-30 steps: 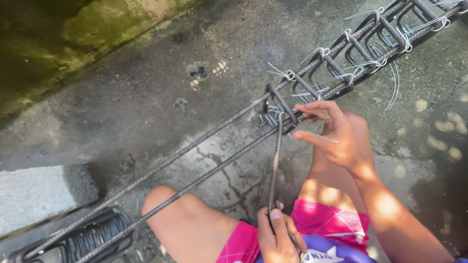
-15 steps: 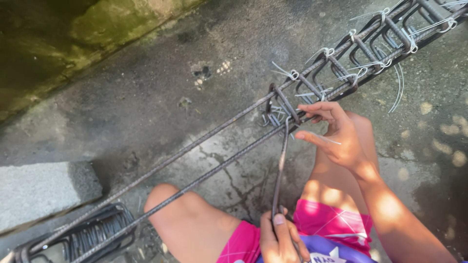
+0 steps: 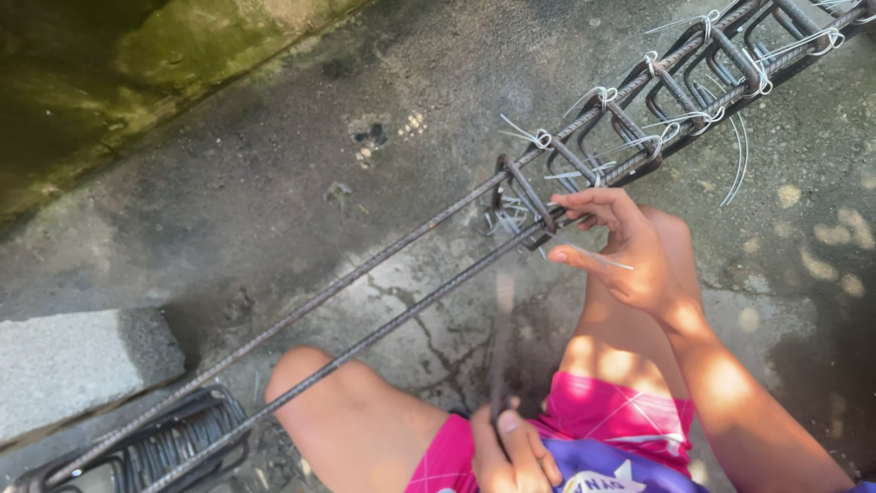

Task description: Tying rebar intersections together using wire ties and a manual twisting hook.

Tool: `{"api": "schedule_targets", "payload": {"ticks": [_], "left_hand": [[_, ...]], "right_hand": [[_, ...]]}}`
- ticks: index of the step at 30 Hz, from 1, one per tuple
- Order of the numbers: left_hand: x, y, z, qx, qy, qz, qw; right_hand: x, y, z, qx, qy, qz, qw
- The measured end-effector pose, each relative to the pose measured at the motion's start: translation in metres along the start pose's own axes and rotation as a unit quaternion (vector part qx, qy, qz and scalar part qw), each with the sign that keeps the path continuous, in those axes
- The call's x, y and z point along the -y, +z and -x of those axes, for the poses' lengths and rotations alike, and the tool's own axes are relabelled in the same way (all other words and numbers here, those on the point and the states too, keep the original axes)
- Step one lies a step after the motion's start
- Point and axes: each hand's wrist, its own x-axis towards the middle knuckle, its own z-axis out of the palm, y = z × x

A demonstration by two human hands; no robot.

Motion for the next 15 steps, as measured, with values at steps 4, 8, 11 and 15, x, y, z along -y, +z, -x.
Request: {"api": "schedule_targets", "payload": {"ticks": [4, 8, 11, 15], "left_hand": [[-0.008, -0.003, 0.000, 0.020, -0.002, 0.004, 1.000], [-0.011, -0.004, -0.008, 0.007, 0.006, -0.024, 1.000], [-0.001, -0.003, -0.005, -0.017, 0.007, -0.010, 1.000], [-0.022, -0.007, -0.015, 0.083, -0.046, -0.079, 0.992]], "right_hand": [[0.033, 0.006, -0.004, -0.010, 0.007, 0.049, 0.999], [0.039, 0.006, -0.004, -0.026, 0.010, 0.063, 0.998], [0.042, 0.010, -0.005, -0.026, 0.010, 0.064, 0.998], [0.048, 0.010, -0.009, -0.033, 0.000, 0.104, 0.994]]}}
